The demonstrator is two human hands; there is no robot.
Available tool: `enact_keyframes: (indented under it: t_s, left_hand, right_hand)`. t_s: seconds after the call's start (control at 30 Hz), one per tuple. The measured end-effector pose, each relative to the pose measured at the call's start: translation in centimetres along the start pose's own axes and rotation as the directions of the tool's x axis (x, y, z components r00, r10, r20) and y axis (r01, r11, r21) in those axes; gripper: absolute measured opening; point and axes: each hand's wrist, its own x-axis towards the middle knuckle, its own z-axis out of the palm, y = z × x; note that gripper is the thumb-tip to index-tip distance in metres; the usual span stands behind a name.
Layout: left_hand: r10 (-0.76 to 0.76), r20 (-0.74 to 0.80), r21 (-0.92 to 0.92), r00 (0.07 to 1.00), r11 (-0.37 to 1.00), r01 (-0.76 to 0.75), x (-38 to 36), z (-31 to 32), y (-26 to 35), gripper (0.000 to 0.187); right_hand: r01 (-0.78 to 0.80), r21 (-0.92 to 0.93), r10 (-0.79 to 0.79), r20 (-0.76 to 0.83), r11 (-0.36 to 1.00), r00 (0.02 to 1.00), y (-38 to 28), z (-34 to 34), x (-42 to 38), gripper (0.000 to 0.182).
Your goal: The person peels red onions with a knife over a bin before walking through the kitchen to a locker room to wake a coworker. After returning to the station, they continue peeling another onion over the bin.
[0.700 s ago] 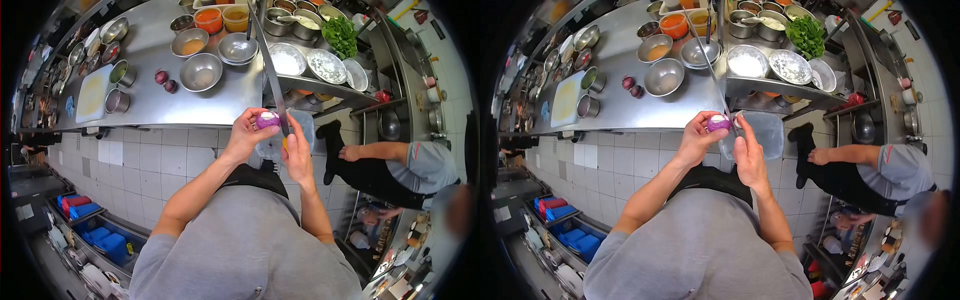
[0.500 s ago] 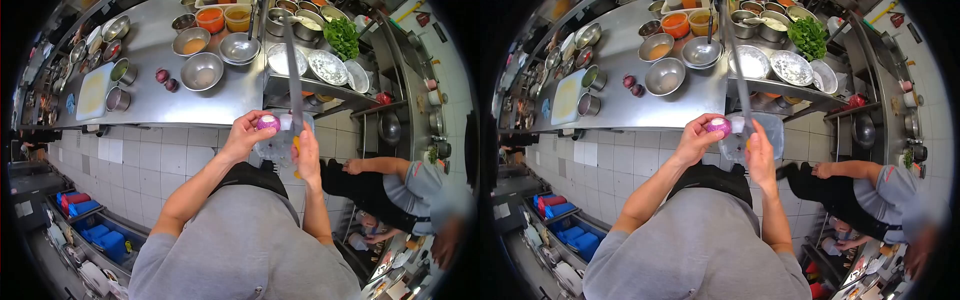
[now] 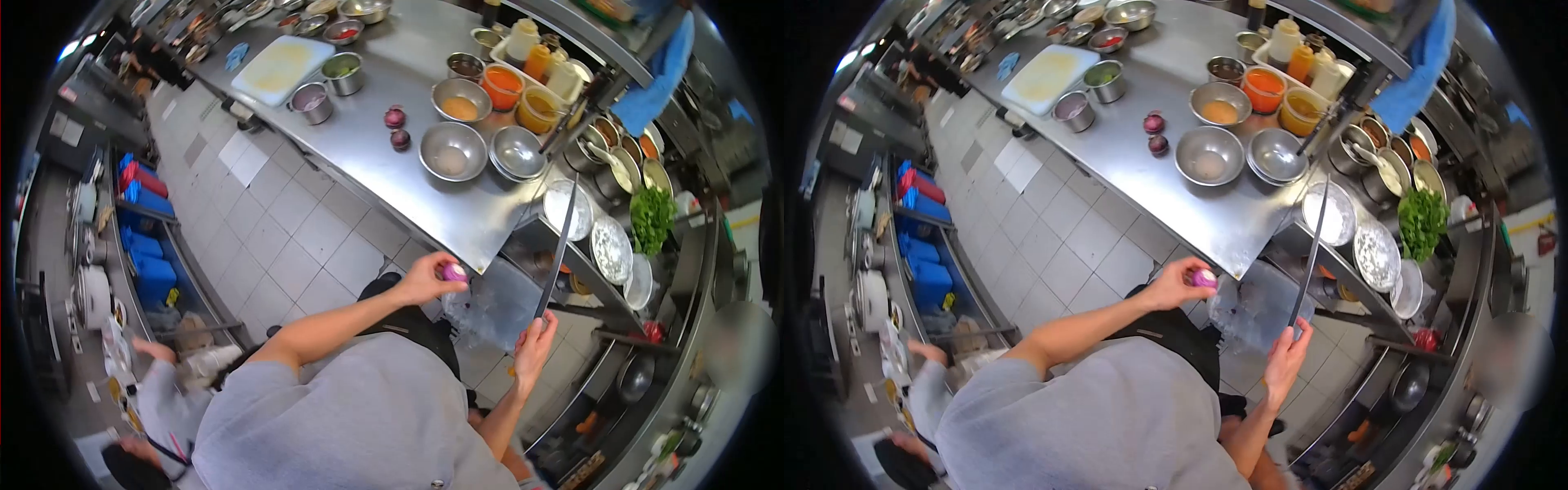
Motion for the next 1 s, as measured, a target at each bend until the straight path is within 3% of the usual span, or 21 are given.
enact_keyframes:
  t_s: [0.13, 0.3, 0.37, 0.5, 0.57, 0.7, 0.9, 1.0]
  left_hand:
    - [0.107, -0.378, -0.045, 0.919, 0.99, -0.134, 1.0, -7.4, 0.3, 0.046]
    - [0.199, -0.69, -0.012, 0.696, 0.958, -0.286, 4.2, -21.3, 1.8, 0.043]
    - [0.34, -0.785, 0.131, 0.518, 0.909, -0.397, 6.8, -28.5, 1.0, 0.041]
    - [0.411, -0.895, 0.281, 0.175, 0.823, -0.493, 11.1, -41.6, 3.9, 0.04]
    - [0.451, -0.888, 0.419, 0.087, 0.874, -0.247, 12.6, -48.3, 4.2, 0.046]
    - [0.488, -0.873, 0.481, 0.019, 0.866, -0.134, 18.1, -59.6, 2.2, 0.053]
    - [0.453, -0.891, 0.452, 0.034, 0.879, 0.154, 22.7, -66.9, 2.1, 0.052]
    - [0.466, -0.862, 0.498, 0.198, 0.852, 0.161, 24.1, -70.1, 2.8, 0.047]
  right_hand:
    - [0.057, -0.134, -0.045, 0.092, 0.989, 0.995, 0.7, 0.7, 1.4, 0.025]
    - [0.215, -0.261, -0.174, 0.171, 0.941, 0.97, 1.3, 2.5, 3.3, 0.018]
    - [0.233, -0.269, -0.195, 0.16, 0.934, 0.968, 0.2, 4.7, 3.4, 0.018]
    - [0.192, -0.238, -0.17, 0.11, 0.952, 0.979, -0.7, 9.8, 3.7, 0.018]
    - [0.149, -0.229, -0.131, 0.093, 0.962, 0.987, -2.2, 12.5, 3.2, 0.018]
    - [0.146, -0.268, -0.137, 0.05, 0.952, 0.989, -4.2, 17.1, 3.1, 0.02]
    - [0.075, -0.308, -0.088, -0.028, 0.948, 0.996, -6.7, 20.9, 2.0, 0.023]
    - [0.008, -0.324, -0.035, -0.075, 0.946, 0.997, -7.6, 21.6, 1.4, 0.024]
